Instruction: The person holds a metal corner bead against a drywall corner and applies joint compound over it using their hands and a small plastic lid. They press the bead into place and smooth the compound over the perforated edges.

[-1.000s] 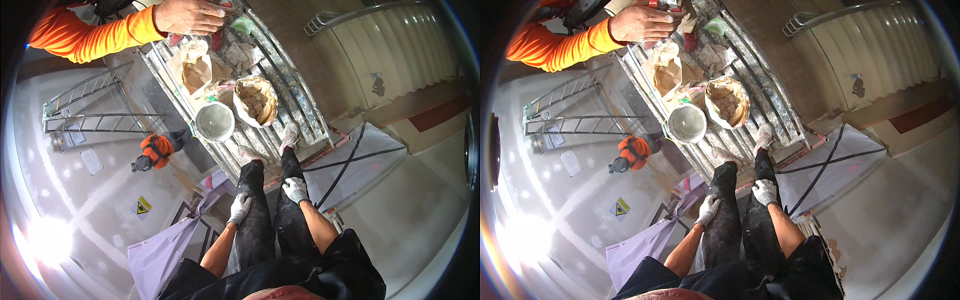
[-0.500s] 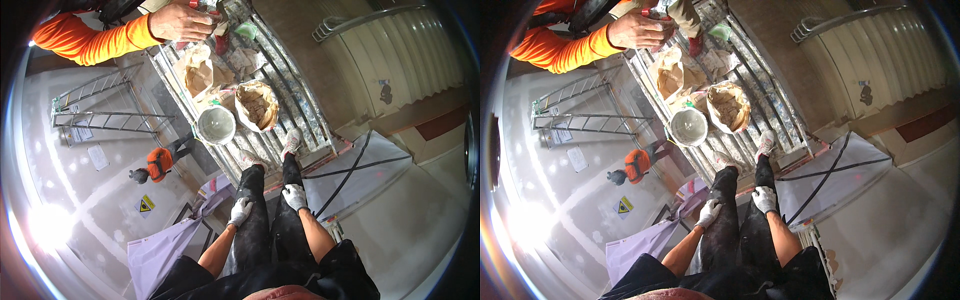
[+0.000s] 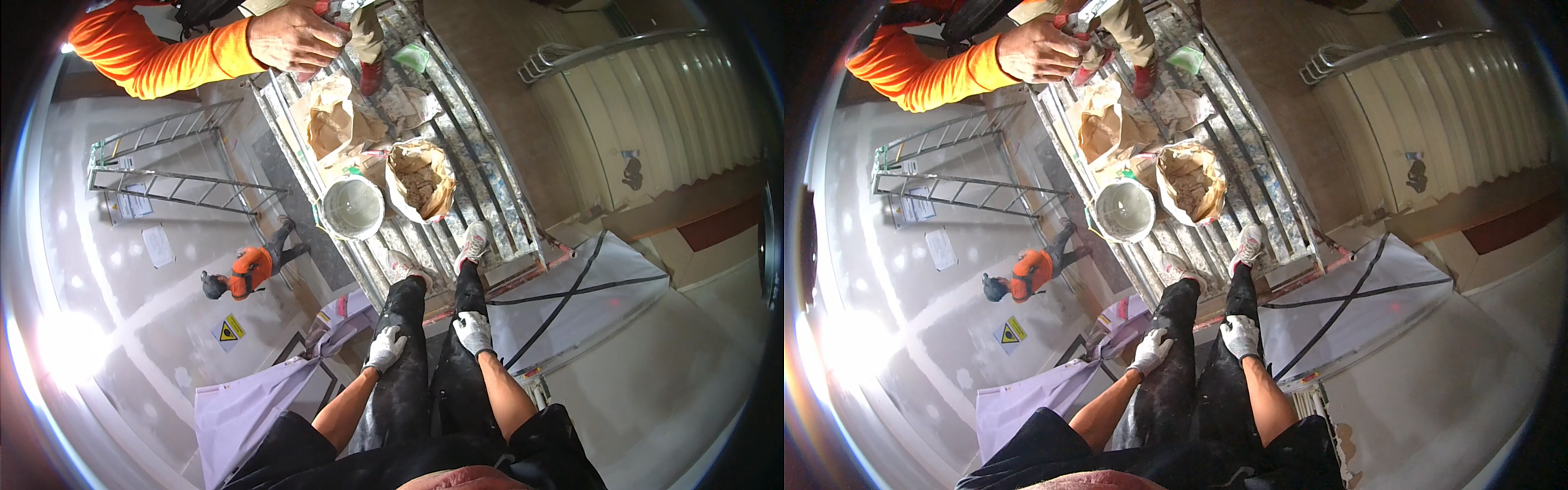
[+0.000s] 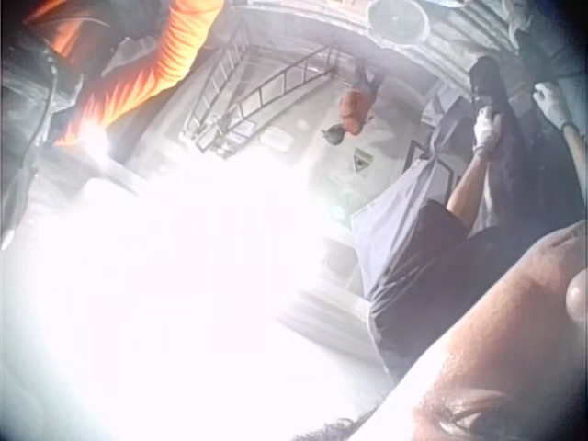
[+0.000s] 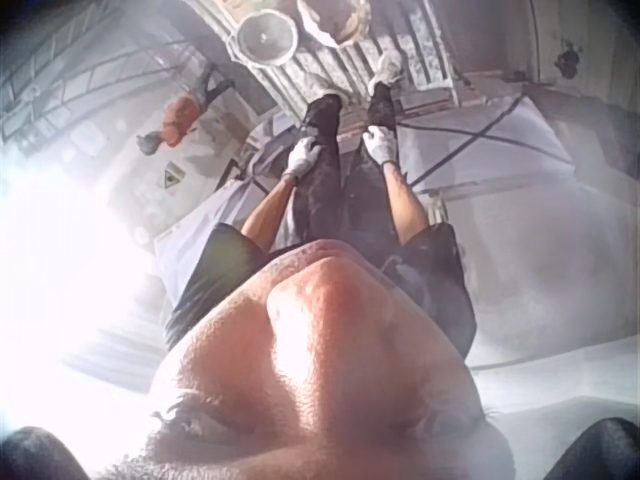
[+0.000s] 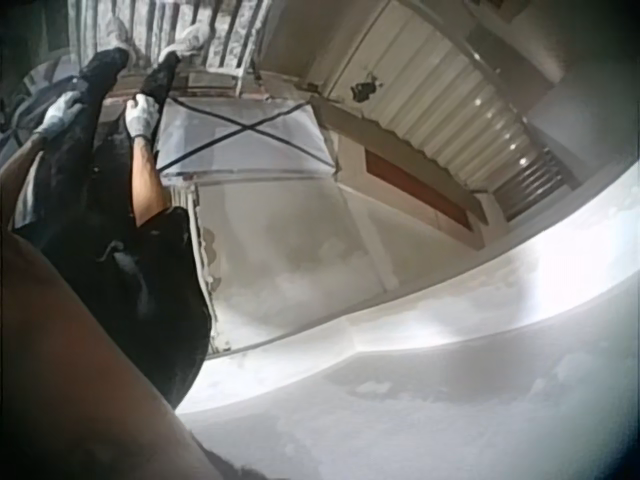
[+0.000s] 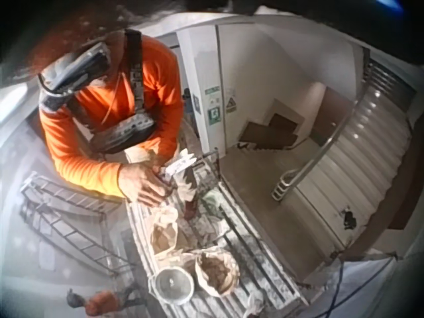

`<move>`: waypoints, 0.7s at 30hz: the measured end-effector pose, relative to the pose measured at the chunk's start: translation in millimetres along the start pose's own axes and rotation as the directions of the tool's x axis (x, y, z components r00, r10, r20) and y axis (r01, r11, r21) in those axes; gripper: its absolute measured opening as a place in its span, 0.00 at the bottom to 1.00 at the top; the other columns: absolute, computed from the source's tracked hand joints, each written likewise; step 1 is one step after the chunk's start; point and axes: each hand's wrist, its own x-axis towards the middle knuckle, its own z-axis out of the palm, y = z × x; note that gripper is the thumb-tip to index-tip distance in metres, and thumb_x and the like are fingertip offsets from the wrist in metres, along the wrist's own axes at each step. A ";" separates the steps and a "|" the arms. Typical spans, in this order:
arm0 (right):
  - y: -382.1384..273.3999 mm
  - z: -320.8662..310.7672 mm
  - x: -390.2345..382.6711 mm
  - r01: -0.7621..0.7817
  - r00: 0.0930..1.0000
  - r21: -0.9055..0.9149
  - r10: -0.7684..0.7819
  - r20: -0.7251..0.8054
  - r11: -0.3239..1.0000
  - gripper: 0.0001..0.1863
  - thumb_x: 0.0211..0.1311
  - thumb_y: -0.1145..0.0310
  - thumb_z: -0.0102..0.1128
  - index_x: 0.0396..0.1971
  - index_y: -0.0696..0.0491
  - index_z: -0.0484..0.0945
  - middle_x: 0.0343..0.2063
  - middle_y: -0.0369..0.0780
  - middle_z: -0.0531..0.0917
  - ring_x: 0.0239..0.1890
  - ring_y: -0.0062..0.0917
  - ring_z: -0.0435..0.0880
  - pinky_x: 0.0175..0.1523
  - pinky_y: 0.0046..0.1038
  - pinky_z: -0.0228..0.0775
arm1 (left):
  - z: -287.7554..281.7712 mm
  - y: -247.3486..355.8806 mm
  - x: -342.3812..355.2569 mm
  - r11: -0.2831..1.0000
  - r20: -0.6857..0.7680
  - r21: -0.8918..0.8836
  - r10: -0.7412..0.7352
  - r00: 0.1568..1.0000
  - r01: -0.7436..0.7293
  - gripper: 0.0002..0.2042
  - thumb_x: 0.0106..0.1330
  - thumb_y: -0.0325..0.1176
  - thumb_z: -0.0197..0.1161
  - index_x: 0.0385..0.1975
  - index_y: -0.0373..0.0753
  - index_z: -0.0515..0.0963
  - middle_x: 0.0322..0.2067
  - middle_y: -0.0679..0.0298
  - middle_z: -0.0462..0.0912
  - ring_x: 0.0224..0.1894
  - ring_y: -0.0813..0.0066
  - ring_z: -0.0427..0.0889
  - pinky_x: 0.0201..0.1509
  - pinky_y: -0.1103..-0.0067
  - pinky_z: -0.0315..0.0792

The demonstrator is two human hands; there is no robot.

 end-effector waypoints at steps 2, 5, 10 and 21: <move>1.1 1.1 -0.9 0.003 1.000 0.001 -0.003 -0.009 1.000 0.18 0.63 0.55 0.65 0.47 0.49 0.84 0.49 0.47 0.84 0.55 0.47 0.80 0.60 0.47 0.72 | 0.1 -0.3 -0.6 1.000 0.003 -0.009 -0.006 1.000 0.006 0.23 0.71 0.46 0.60 0.57 0.36 0.76 0.56 0.46 0.80 0.58 0.43 0.78 0.62 0.59 0.73; 3.1 1.0 -0.8 0.017 0.999 0.008 -0.016 -0.033 1.000 0.18 0.63 0.55 0.65 0.48 0.49 0.84 0.49 0.46 0.84 0.55 0.47 0.79 0.61 0.48 0.71 | 1.3 -1.9 0.2 1.000 -0.003 -0.007 -0.003 1.000 0.003 0.23 0.71 0.47 0.60 0.58 0.36 0.76 0.56 0.45 0.79 0.59 0.43 0.78 0.62 0.59 0.73; 0.5 -4.0 0.9 0.010 1.000 0.024 -0.009 -0.029 1.000 0.17 0.63 0.56 0.65 0.48 0.49 0.84 0.49 0.46 0.84 0.55 0.46 0.79 0.61 0.48 0.71 | -0.6 -0.1 0.4 1.000 0.013 -0.014 -0.027 1.000 0.027 0.24 0.70 0.47 0.60 0.58 0.36 0.76 0.57 0.45 0.79 0.60 0.43 0.77 0.63 0.60 0.73; -4.2 -10.8 1.9 0.011 1.000 0.021 -0.010 -0.010 1.000 0.17 0.63 0.56 0.66 0.48 0.49 0.84 0.49 0.46 0.84 0.55 0.46 0.80 0.61 0.48 0.71 | -0.8 6.5 0.3 0.998 0.014 -0.025 -0.059 0.998 0.059 0.24 0.70 0.47 0.60 0.58 0.37 0.76 0.57 0.46 0.79 0.59 0.43 0.77 0.63 0.59 0.73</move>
